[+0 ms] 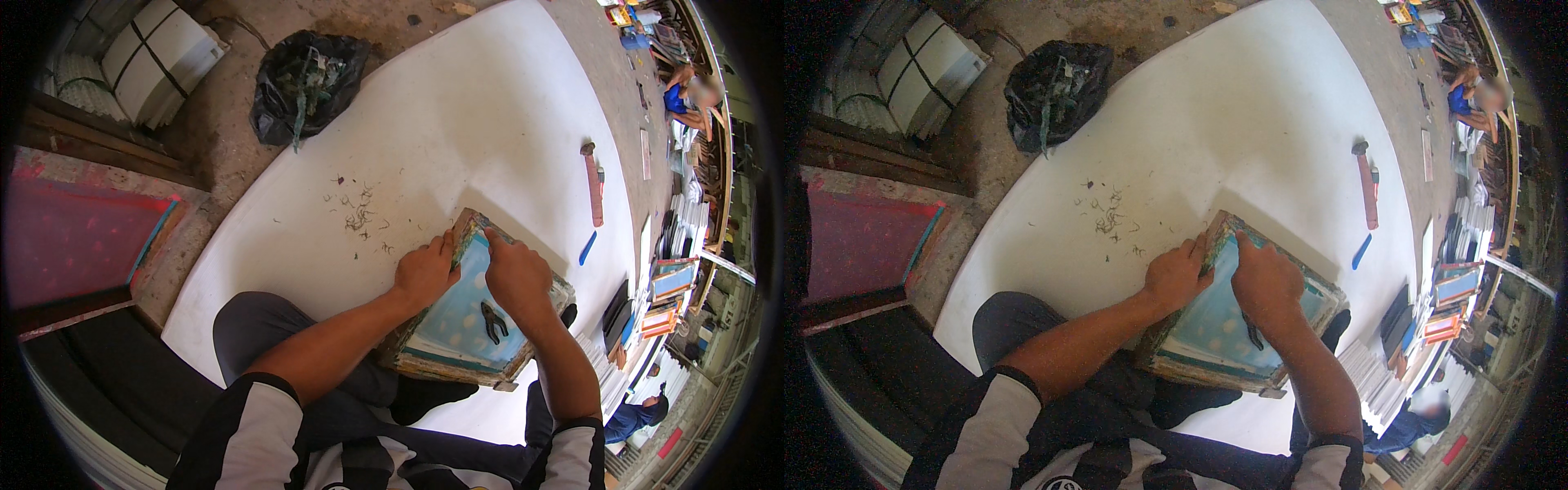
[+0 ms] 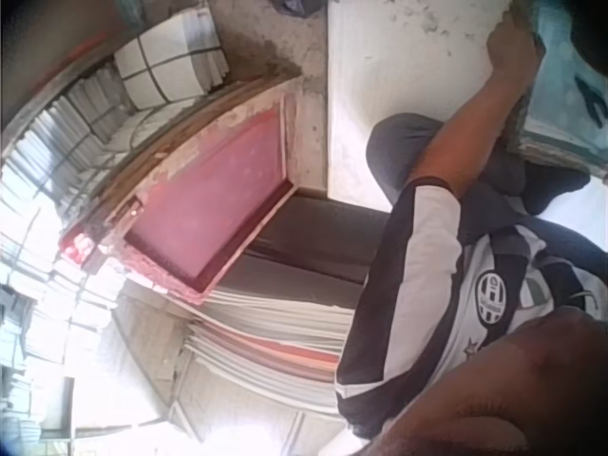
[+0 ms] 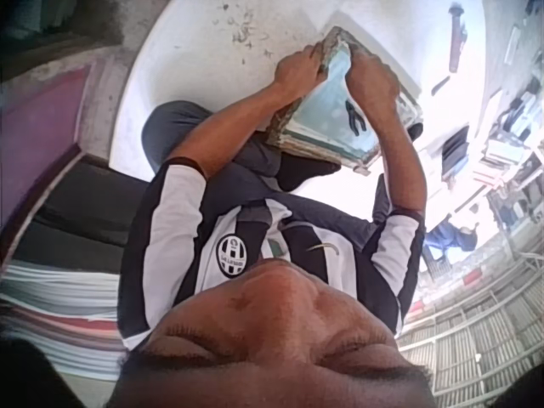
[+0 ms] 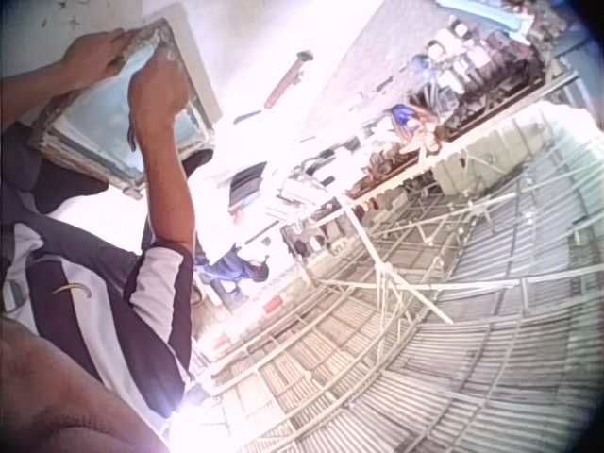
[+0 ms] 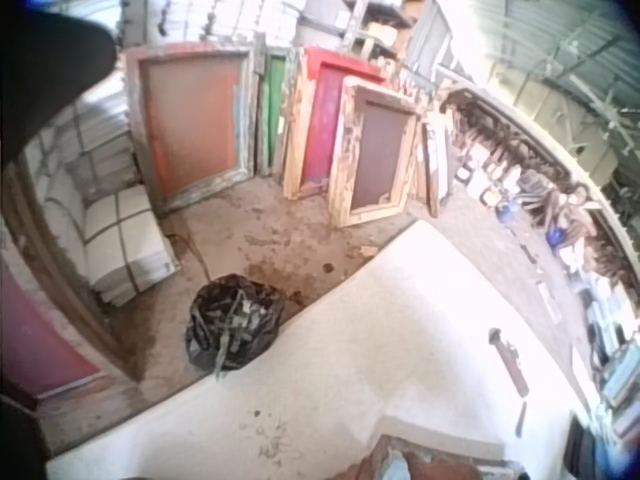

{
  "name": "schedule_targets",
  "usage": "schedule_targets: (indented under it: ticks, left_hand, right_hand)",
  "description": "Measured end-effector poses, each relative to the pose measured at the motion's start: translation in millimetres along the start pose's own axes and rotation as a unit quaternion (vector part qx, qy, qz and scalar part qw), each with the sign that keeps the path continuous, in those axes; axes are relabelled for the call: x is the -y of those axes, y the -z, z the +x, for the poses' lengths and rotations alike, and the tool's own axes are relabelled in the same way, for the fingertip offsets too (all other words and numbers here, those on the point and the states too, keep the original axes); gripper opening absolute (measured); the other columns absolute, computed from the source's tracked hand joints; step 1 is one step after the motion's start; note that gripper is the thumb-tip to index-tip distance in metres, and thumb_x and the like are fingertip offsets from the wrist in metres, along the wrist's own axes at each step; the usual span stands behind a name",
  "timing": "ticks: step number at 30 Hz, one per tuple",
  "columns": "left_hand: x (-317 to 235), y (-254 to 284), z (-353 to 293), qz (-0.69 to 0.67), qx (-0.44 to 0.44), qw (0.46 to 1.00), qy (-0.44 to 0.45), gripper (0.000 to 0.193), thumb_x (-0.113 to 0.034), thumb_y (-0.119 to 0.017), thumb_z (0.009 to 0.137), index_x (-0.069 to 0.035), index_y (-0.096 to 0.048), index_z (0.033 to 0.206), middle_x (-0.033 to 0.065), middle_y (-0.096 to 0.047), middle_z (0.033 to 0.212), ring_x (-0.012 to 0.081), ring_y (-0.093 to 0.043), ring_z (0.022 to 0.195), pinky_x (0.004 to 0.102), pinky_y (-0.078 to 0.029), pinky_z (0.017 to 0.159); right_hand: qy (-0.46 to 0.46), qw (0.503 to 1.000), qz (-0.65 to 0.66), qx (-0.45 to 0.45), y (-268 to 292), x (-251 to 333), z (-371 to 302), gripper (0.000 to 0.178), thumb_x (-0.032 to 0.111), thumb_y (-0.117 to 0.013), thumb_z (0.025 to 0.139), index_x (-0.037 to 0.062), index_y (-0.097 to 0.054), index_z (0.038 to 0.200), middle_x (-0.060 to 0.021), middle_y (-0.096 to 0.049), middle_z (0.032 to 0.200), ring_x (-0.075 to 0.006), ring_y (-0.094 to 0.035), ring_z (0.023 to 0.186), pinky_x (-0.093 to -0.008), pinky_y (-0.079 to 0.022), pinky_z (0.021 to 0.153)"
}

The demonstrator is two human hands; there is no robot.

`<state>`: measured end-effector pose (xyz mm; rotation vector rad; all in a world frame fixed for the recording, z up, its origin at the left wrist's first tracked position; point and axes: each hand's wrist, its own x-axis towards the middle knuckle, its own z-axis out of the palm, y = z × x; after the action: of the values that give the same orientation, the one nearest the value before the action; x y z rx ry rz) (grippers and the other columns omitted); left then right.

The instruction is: The person sits on the floor and uses a small metal tool to scrape and clean the edges of a square screen printing frame. They work methodically along the perimeter of the frame, removing debris from the mesh and frame border.

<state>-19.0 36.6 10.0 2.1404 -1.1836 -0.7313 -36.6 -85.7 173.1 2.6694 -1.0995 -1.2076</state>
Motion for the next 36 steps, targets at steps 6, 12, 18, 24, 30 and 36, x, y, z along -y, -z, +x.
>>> schedule_targets:
  ticks: [6, 12, 18, 24, 30, 36]
  left_hand:
    - [1, -5, -2, 0.012, -0.02, 1.0, -0.008, 0.074, -0.04, -0.07, 0.088, 0.005, -0.05, 0.144, 0.0113, -0.062, 0.104, 0.0253, -0.069, 0.081, 0.0365, -0.059, 0.065]
    - [0, -5, -2, 0.01, -0.018, 1.0, -0.01, 0.074, -0.039, -0.071, 0.088, 0.005, -0.05, 0.144, 0.0114, -0.062, 0.105, 0.0253, -0.069, 0.082, 0.0374, -0.059, 0.065]
    - [-1, -2, -2, 0.007, -0.004, 1.0, 0.002, 0.074, -0.04, -0.07, 0.088, 0.004, -0.05, 0.144, 0.0116, -0.061, 0.107, 0.0256, -0.069, 0.083, 0.0382, -0.06, 0.067]
    - [0, 0, 0, -0.027, 0.031, 0.999, 0.012, 0.073, -0.04, -0.066, 0.092, 0.003, -0.046, 0.147, 0.0176, -0.062, 0.113, 0.0352, -0.07, 0.085, 0.0452, -0.059, 0.07]
    - [-1, 1, -1, -0.037, 0.037, 0.998, 0.017, 0.073, -0.04, -0.066, 0.093, 0.004, -0.046, 0.147, 0.018, -0.062, 0.113, 0.0354, -0.07, 0.085, 0.0457, -0.059, 0.07]
    - [-2, -1, 1, -0.031, 0.039, 0.998, 0.028, 0.073, -0.041, -0.065, 0.093, 0.003, -0.045, 0.148, 0.0176, -0.062, 0.117, 0.0356, -0.071, 0.089, 0.0458, -0.06, 0.072]
  right_hand:
    - [0.026, 1.0, 0.01, -0.007, -7, -7, 5, 0.054, 0.012, -0.055, 0.092, 0.0189, -0.058, 0.145, -0.024, -0.072, 0.107, -0.04, -0.074, 0.092, -0.0516, -0.06, 0.08]
    - [0.063, 0.994, -0.032, -0.078, -27, -9, 4, 0.055, 0.01, -0.058, 0.09, 0.0171, -0.058, 0.144, -0.0215, -0.071, 0.089, -0.0409, -0.072, 0.082, -0.0519, -0.058, 0.075]
    - [0.093, 0.994, -0.047, -0.04, -19, -15, 10, 0.053, 0.009, -0.056, 0.093, 0.011, -0.054, 0.145, -0.0226, -0.072, 0.09, -0.0398, -0.074, 0.083, -0.053, -0.06, 0.072]
    - [0.112, 0.988, -0.062, -0.091, -32, -19, 8, 0.051, 0.011, -0.054, 0.095, 0.0104, -0.053, 0.146, -0.0232, -0.072, 0.089, -0.0401, -0.073, 0.081, -0.0535, -0.06, 0.071]
    - [0.104, 0.988, -0.068, -0.093, -47, -22, 7, 0.054, 0.011, -0.055, 0.095, 0.0152, -0.05, 0.149, -0.022, -0.071, 0.093, -0.0404, -0.073, 0.081, -0.0514, -0.06, 0.068]
    - [0.088, 0.99, 0.014, -0.108, -54, -29, 13, 0.045, 0.018, -0.057, 0.1, 0.0189, -0.057, 0.145, -0.0167, -0.067, 0.08, -0.0397, -0.07, 0.075, -0.0503, -0.057, 0.068]
